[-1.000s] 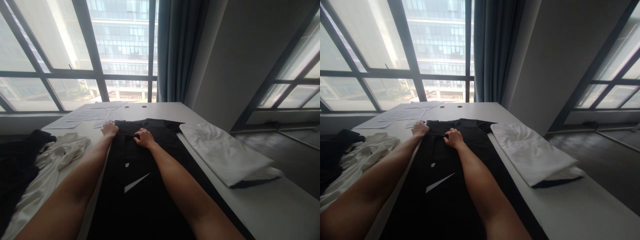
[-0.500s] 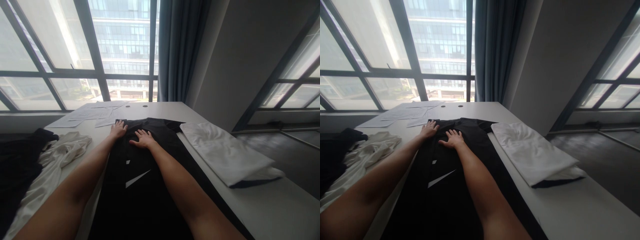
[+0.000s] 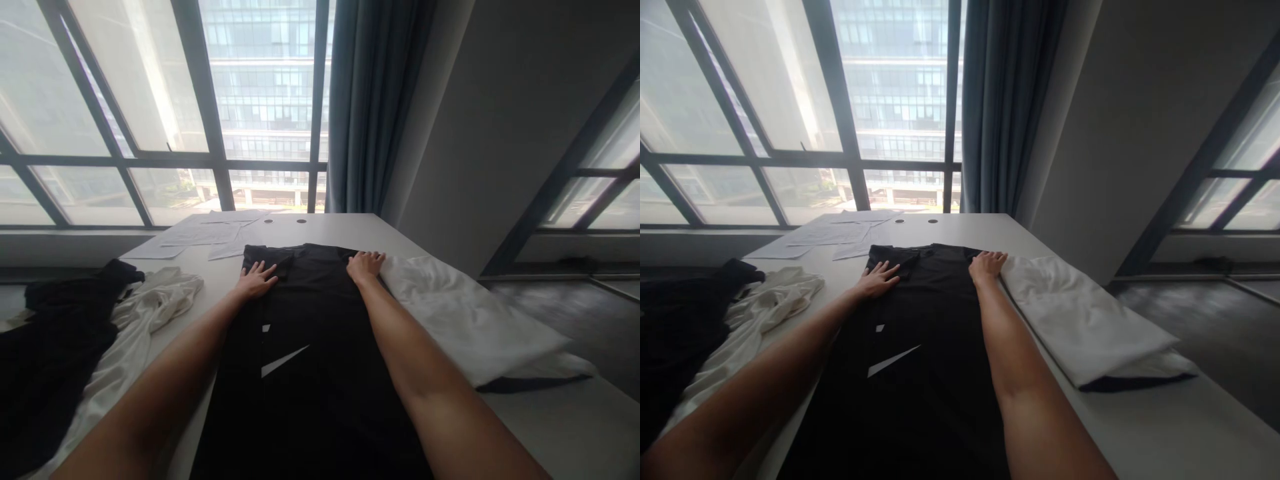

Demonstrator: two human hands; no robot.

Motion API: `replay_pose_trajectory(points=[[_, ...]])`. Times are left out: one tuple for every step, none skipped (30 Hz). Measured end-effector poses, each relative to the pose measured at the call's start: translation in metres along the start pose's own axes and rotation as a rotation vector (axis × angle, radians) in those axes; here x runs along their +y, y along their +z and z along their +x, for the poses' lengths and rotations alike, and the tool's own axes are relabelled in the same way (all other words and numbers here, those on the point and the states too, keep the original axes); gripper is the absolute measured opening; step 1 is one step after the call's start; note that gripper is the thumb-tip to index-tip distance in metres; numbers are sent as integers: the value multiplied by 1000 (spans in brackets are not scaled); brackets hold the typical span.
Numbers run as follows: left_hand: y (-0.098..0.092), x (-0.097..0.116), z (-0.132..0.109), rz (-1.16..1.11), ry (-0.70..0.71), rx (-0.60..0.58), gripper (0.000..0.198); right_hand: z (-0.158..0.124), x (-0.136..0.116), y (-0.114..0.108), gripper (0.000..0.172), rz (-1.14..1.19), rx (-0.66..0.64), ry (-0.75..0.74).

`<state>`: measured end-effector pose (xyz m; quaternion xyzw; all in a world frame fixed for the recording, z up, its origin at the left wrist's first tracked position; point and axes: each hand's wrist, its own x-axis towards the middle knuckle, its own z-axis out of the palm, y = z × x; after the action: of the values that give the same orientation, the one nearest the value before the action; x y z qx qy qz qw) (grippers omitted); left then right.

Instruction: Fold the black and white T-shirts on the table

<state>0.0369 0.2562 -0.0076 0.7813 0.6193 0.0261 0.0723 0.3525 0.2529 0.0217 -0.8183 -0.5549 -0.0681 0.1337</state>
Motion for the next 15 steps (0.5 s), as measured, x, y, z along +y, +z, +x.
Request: replay_pose_trajectory(points=[[-4, 2, 0, 10, 1, -25, 65, 7, 8, 0, 45, -39, -22, 46], [-7, 5, 2, 16, -2, -55, 65, 13, 13, 1, 44, -68, -57, 85], [-10, 7, 3, 17, -5, -83, 65, 19, 16, 1, 42, -87, -95, 114], [-12, 10, 5, 15, -3, -99, 66, 24, 17, 2, 40, -92, -128, 134], [-12, 12, 8, 15, 9, -103, 67, 28, 17, 2, 38, -80, -149, 141], [-11, 14, 10, 15, 27, -93, 67, 32, 17, 2, 35, -54, -150, 136], [-9, 15, 11, 16, 47, -73, 67, 35, 15, 2, 33, -24, -139, 129], [-6, 16, 12, 16, 64, -50, 67, 37, 13, 0, 34, 8, -122, 123], [-3, 17, 13, 13, 74, -32, 67, 40, 11, -2, 36, 46, -105, 115], [0, 18, 13, 5, 79, -17, 67, 42, 8, -4, 38, 88, -88, 104], [3, 18, 12, -9, 84, 6, 67, 44, 5, -8, 39, 132, -71, 89], [4, 18, 11, -26, 97, 49, 66, 46, 1, -11, 40, 172, -51, 70], [5, 17, 9, -42, 121, 112, 64, 47, -3, -15, 41, 206, -31, 48], [4, 15, 8, -58, 148, 187, 60, 48, -8, -20, 40, 236, -10, 19], [3, 13, 7, -77, 172, 257, 55, 49, -13, -25, 39, 265, 14, -13]])
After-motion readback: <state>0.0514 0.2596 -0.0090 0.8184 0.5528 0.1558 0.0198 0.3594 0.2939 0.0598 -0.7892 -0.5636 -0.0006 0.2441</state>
